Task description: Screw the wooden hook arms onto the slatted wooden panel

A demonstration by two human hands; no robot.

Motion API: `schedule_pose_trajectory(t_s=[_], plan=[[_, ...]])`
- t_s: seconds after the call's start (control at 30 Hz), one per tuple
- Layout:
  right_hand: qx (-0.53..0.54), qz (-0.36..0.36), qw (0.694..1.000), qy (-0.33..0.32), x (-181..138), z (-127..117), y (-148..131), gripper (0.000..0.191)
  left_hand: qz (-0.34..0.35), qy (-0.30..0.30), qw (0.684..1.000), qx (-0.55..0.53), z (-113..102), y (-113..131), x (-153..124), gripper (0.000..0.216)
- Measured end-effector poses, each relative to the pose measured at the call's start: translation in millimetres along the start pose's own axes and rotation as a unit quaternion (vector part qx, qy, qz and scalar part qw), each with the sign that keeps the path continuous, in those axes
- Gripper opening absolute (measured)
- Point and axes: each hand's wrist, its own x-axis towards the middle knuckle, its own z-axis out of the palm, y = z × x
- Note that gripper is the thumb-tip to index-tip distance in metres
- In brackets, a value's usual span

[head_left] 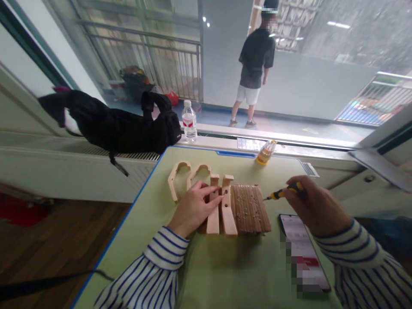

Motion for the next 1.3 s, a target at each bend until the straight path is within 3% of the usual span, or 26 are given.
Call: schedule_pose_trajectory(t_s=[0.4,0.7,1.03,1.3], plan=[[0.051,-0.013,0.998,-0.026,14,13,-20,0.016,-0.001,0.021,0.998,0.061,1,-13,0,0.044],[0.059,-0.048,0.995,-0.068,22,19,-20,0.015,-0.003,-0.029,0.998,0.056,6,-19,7,0.049],[0.086,-0.064,0.992,-0.065,28,28,-33,0.011,-0.009,-0.076,0.996,0.046,7,-24,10,0.050],[0.081,-0.137,0.985,-0.068,40,33,-46,0.010,-0.025,-0.082,0.995,0.046,7,-21,11,0.049]])
